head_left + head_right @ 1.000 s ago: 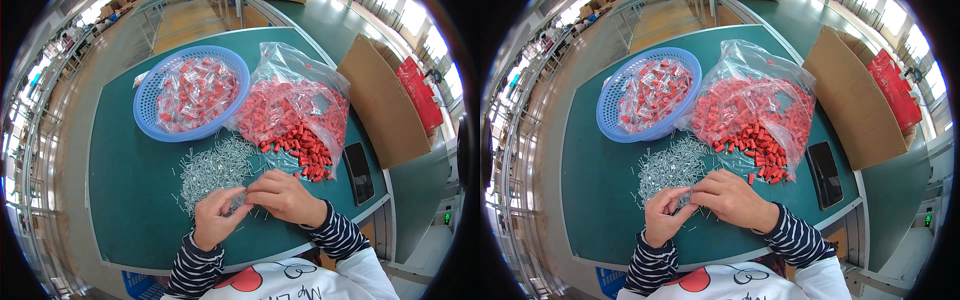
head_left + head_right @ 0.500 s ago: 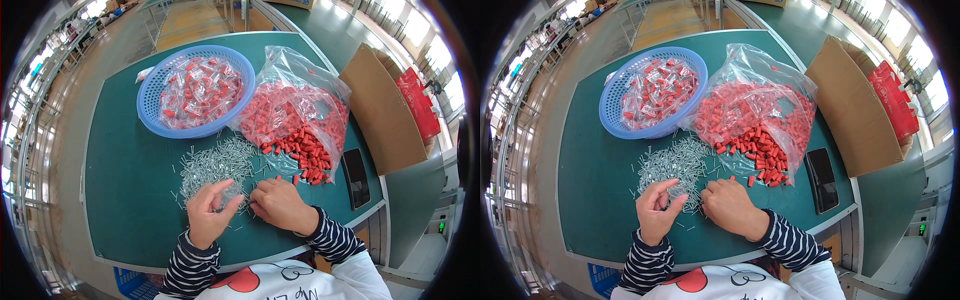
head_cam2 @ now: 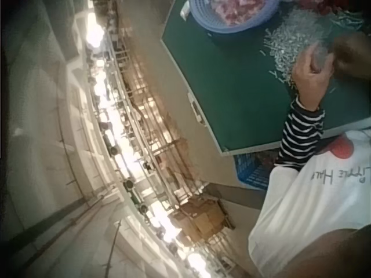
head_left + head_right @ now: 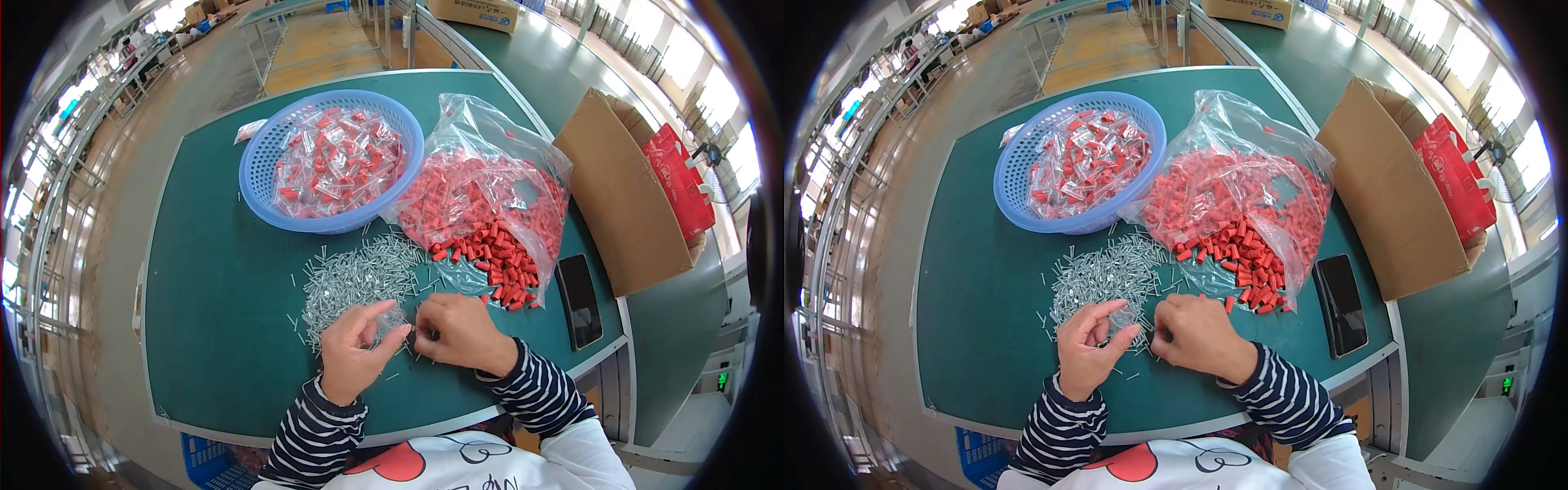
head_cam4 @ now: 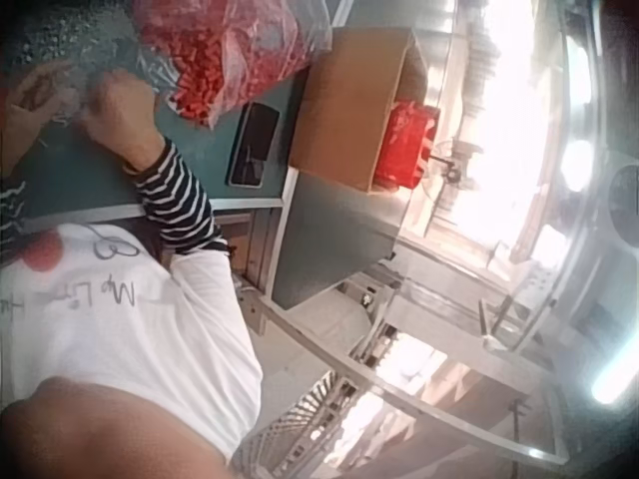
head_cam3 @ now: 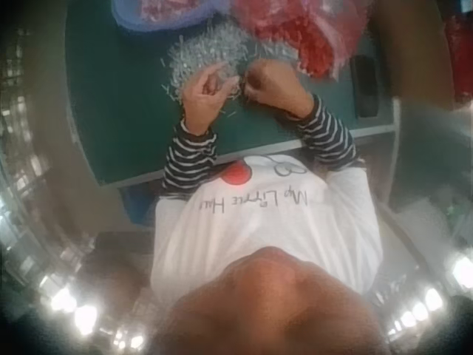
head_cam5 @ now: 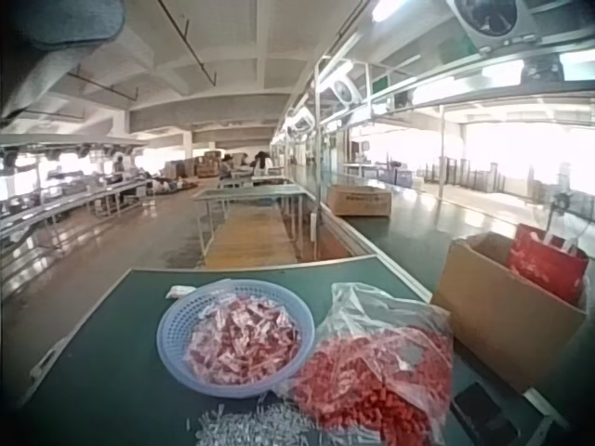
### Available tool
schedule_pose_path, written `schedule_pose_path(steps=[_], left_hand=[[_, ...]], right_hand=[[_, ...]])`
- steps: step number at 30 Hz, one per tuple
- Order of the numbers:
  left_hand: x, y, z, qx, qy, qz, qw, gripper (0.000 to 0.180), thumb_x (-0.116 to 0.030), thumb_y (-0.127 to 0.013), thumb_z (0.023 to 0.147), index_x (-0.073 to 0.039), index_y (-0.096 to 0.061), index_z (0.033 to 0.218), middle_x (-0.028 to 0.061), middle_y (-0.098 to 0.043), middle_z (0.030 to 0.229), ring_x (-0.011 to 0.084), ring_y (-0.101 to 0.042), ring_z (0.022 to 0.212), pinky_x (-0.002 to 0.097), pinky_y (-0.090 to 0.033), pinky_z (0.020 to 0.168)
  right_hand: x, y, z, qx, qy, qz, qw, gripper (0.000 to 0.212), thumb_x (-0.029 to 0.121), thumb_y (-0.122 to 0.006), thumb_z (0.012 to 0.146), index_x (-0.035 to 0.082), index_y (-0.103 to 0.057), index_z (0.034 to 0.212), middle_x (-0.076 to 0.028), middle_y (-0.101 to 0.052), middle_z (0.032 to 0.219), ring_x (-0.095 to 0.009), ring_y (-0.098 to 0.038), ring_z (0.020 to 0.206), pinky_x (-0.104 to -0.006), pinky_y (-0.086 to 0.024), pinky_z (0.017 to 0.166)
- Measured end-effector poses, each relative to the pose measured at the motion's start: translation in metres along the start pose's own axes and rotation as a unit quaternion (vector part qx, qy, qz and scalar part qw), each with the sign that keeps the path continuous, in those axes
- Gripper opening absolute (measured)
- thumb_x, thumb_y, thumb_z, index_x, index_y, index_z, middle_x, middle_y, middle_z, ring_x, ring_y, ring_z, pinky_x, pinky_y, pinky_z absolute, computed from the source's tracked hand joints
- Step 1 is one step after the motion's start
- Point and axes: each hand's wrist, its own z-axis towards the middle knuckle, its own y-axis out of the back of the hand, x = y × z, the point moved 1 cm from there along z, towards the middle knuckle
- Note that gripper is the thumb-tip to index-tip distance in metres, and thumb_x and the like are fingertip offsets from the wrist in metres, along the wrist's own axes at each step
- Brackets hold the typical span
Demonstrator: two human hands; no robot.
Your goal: The person packs small plastic bags by opening each bag, placing red plastic caps and metal screws inside, and pressing the bag closed by hand.
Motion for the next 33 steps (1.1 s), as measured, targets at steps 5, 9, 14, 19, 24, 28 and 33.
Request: schedule_pose_path(steps=[5, 9, 14, 19, 24, 28, 33], left_hand=[[0.0, -0.005, -0.004, 0.013, 0.011, -0.035, 0.999, 0.038, -0.007, -0.083, 0.073, -0.003, -0.07, 0.109, -0.0044, -0.045, 0.07, 0.0036, -0.034, 0.058, 0.021, -0.026, 0.05], [0.0, -0.007, -0.006, 0.032, 0.008, -0.052, 0.998, 0.038, -0.003, -0.08, 0.073, -0.002, -0.069, 0.11, -0.0042, -0.049, 0.072, 0.0032, -0.035, 0.059, 0.0204, -0.026, 0.05], [0.004, -0.015, -0.008, 0.027, -0.001, -0.069, 0.997, 0.041, -0.007, -0.082, 0.072, -0.006, -0.07, 0.11, -0.0007, -0.048, 0.065, 0.0072, -0.039, 0.052, 0.0242, -0.031, 0.046], [0.005, -0.014, -0.007, 0.024, 0.012, -0.05, 0.998, 0.04, -0.008, -0.083, 0.072, -0.007, -0.07, 0.11, -0.0011, -0.048, 0.065, 0.0067, -0.038, 0.052, 0.0239, -0.031, 0.047], [0.002, -0.011, -0.005, 0.035, 0.028, -0.047, 0.998, 0.041, -0.008, -0.084, 0.072, -0.006, -0.07, 0.11, -0.003, -0.045, 0.066, 0.0049, -0.036, 0.054, 0.0219, -0.028, 0.048], [-0.001, -0.012, -0.007, 0.059, 0.024, -0.058, 0.996, 0.042, -0.007, -0.085, 0.072, -0.005, -0.07, 0.111, -0.0051, -0.043, 0.068, 0.0031, -0.033, 0.057, 0.0202, -0.025, 0.049], [0.002, -0.015, -0.009, 0.065, 0.02, -0.063, 0.996, 0.042, -0.008, -0.085, 0.072, -0.005, -0.07, 0.111, -0.0048, -0.043, 0.068, 0.0034, -0.033, 0.056, 0.0204, -0.025, 0.049]], right_hand=[[0.005, 0.017, 0.004, -0.081, -0.007, 0.241, 0.967, 0.014, 0.007, -0.07, 0.074, 0.002, -0.062, 0.084, -0.006, -0.058, 0.075, -0.015, -0.058, 0.062, -0.0285, -0.044, 0.054], [0.015, 0.017, 0.005, -0.096, 0.01, 0.283, 0.954, 0.014, 0.005, -0.071, 0.075, 0.002, -0.062, 0.084, -0.003, -0.056, 0.074, -0.012, -0.056, 0.064, -0.0262, -0.041, 0.054], [0.017, 0.018, 0.003, -0.091, 0.003, 0.284, 0.954, 0.013, 0.005, -0.072, 0.077, 0.003, -0.065, 0.087, -0.005, -0.057, 0.075, -0.013, -0.058, 0.068, -0.0272, -0.044, 0.057], [0.013, 0.028, 0.002, -0.151, 0.064, 0.227, 0.96, 0.012, 0.003, -0.072, 0.078, 0.002, -0.068, 0.09, -0.007, -0.062, 0.079, -0.015, -0.06, 0.068, -0.0284, -0.047, 0.059], [-0.014, 0.064, -0.021, -0.199, -0.075, 0.176, 0.961, 0.012, -0.001, -0.069, 0.08, 0.001, -0.068, 0.092, -0.009, -0.065, 0.083, -0.02, -0.063, 0.071, -0.0285, -0.049, 0.065], [-0.041, 0.066, -0.033, -0.114, -0.047, -0.013, 0.992, 0.018, 0.001, -0.07, 0.077, 0.004, -0.068, 0.095, -0.01, -0.064, 0.095, -0.026, -0.063, 0.084, -0.0339, -0.051, 0.072], [-0.046, 0.052, -0.04, 0.011, -0.036, -0.12, 0.992, 0.023, 0.005, -0.07, 0.076, 0.006, -0.068, 0.099, -0.008, -0.06, 0.094, -0.028, -0.061, 0.092, -0.0382, -0.05, 0.075]])
